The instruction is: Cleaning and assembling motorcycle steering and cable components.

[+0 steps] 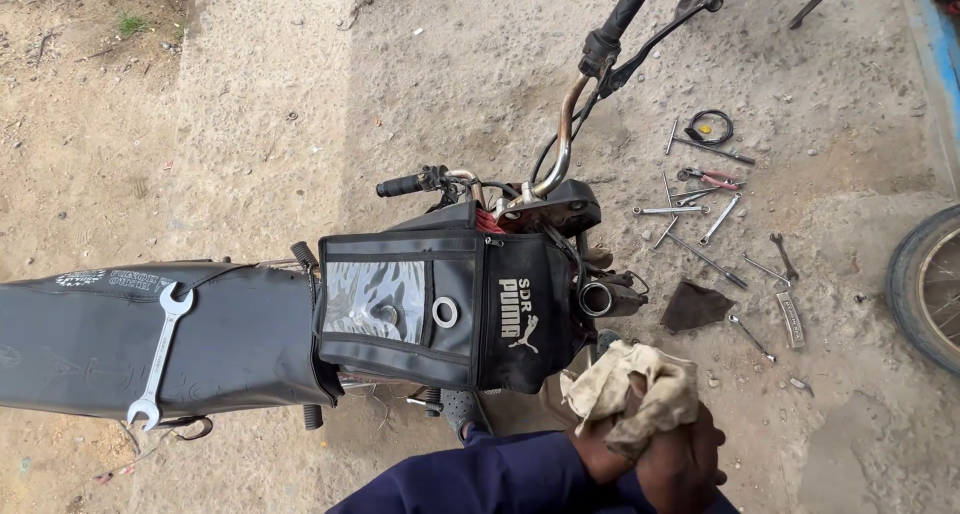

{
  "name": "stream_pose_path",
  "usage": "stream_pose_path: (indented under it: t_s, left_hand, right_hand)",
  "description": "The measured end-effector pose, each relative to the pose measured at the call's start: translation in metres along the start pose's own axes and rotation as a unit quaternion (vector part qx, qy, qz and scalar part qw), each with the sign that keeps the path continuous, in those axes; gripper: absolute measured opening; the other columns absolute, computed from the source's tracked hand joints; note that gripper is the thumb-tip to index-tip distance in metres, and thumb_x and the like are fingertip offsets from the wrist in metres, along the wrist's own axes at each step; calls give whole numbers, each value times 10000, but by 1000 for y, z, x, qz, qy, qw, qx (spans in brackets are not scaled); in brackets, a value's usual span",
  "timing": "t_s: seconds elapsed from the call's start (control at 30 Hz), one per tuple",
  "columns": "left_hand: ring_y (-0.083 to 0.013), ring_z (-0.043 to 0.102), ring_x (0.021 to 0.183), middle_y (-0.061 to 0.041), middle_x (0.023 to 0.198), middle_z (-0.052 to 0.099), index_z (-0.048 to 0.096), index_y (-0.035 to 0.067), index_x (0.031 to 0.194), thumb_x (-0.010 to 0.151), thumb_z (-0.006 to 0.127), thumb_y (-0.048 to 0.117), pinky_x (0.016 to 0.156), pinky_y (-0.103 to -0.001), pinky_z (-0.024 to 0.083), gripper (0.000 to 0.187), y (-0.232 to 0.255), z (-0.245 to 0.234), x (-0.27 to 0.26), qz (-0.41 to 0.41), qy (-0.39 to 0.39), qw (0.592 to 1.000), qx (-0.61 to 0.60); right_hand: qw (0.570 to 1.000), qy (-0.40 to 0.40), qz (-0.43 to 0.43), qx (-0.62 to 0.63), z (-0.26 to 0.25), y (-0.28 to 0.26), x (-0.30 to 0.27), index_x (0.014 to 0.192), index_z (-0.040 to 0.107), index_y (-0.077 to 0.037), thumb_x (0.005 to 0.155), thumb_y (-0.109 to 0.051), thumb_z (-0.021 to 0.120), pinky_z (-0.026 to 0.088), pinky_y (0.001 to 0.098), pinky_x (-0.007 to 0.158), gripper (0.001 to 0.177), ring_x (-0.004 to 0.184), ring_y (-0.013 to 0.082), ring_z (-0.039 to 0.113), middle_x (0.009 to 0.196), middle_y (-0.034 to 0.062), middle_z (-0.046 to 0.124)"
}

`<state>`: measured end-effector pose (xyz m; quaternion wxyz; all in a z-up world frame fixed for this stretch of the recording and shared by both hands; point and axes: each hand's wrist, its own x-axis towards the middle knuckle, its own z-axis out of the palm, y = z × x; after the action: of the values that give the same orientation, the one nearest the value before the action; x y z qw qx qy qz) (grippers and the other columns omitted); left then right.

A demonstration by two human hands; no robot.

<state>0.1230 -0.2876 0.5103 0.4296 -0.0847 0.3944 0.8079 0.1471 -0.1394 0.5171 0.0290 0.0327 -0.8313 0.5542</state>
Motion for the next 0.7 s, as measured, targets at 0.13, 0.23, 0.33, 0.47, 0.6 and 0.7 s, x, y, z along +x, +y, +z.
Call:
stream_pose_path:
  t_s: [0.13,0.23,0.33,0.47,0.6,0.7]
  left_hand:
    - [-260,640,1268,-94,1332,672,599,85,1368,1233,426,370,1087,-371,519,360,13,20,-11,402,85,805,428]
    - [-253,659,1264,-89,1385,702,629,88,1380,1060,532,192,872,-426,480,350,-9,12,3,388,44,677,624]
    - [-278,720,1108,-172,1142,730,660,-16,1087,1003,673,289,946,-379,582,316,88,47,-38,139,40,884,444]
    - [-303,713,1042,-166,1138,733,571,81,1434,953,646,318,880,-425,565,542,83,32,-40,98,-41,908,405]
    - [-202,577,1350,-82,1489,582,486,78,1532,1047,580,511,1142,-346,445,656,35,10,-23,123,-78,980,-138]
    - [-240,562,1284,-160,1396,546,430,-44,1470,1117,492,617,1131,-373,443,752,-18,-5,-14,77,-72,957,-271]
  right_hand:
    - [977,168,86,96,7,-62,27,1191,617,41,909,-81,591,568,435,822,308,902,282,693,999,136,704]
    - [901,219,132,349,1,-68,35,1193,589,47,885,-101,581,584,449,834,342,865,300,676,994,167,687]
    - [891,250,152,348,-27,-58,44,1164,581,38,993,-229,526,575,474,772,323,805,307,665,964,180,661]
    - [880,275,183,342,-51,-50,54,1136,574,29,1101,-358,469,567,499,709,402,745,315,654,933,192,634]
    - [978,176,20,106,-28,-60,65,1081,606,24,1089,-446,453,509,509,805,495,877,328,621,970,186,644]
    - [980,37,-148,-127,11,-65,61,1036,640,23,1041,-491,456,454,511,922,546,1028,338,593,1017,175,663]
